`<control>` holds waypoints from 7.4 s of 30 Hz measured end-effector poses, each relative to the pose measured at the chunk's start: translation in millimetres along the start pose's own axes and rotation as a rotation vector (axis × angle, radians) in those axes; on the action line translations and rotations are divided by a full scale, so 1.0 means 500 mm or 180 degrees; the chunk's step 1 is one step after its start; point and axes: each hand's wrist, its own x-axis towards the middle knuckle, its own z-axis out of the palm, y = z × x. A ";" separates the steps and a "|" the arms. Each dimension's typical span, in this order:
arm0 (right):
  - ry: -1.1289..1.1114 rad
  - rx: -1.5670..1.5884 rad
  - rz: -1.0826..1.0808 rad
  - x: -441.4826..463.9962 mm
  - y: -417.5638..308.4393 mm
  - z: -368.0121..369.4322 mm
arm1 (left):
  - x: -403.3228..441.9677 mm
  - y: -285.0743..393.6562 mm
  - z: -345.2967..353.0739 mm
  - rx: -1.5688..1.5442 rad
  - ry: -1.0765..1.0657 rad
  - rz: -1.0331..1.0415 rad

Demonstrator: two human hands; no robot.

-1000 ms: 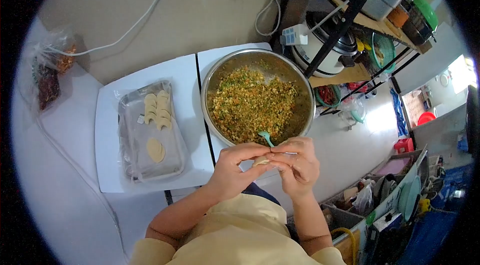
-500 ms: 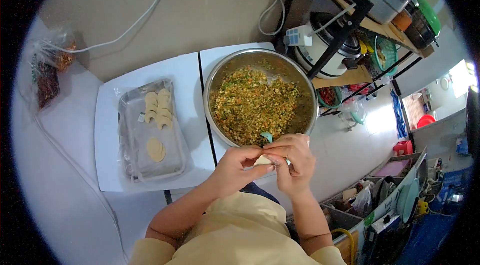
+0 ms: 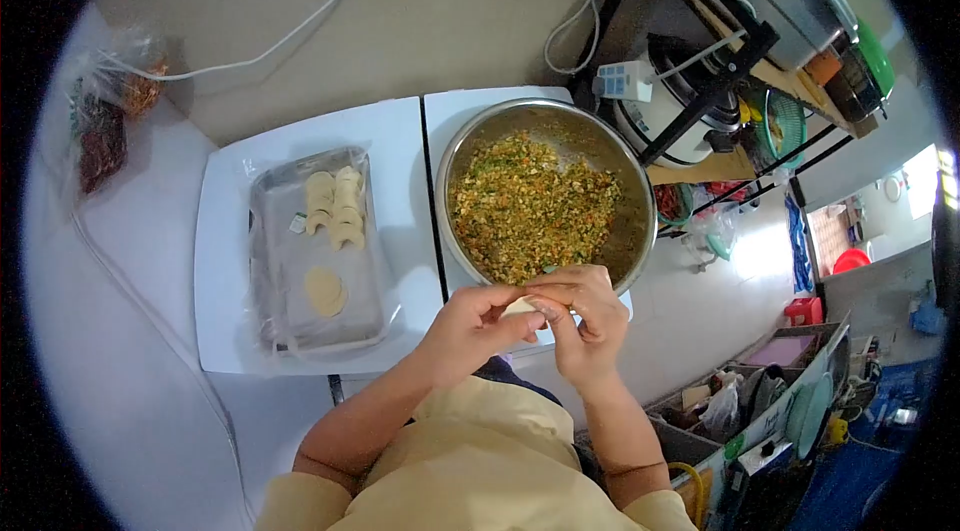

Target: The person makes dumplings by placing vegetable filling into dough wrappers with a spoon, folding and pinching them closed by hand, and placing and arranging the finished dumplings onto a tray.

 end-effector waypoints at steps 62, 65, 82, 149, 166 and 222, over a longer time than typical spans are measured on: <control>-0.0812 -0.1089 0.1514 -0.163 -0.076 0.283 | -0.045 -0.252 -0.470 0.3330 0.3435 -0.0044; -0.0693 -0.1135 0.1596 -0.167 -0.072 0.265 | -0.042 -0.254 -0.471 0.3306 0.3512 -0.0189; 0.0480 -0.0265 0.2037 -0.148 -0.033 0.080 | -0.162 -0.213 -0.591 0.2568 0.2526 -0.0791; -0.0888 0.0480 0.0154 -0.017 -0.126 0.574 | -0.337 -0.129 -0.431 -0.2924 0.1460 0.0000; -0.0923 0.2852 0.2598 -0.030 -0.086 0.613 | -0.364 -0.133 -0.514 -0.3008 0.2820 0.1283; -0.1264 0.2165 0.2032 0.020 -0.076 0.641 | -0.404 -0.108 -0.560 -0.2942 0.3263 0.1002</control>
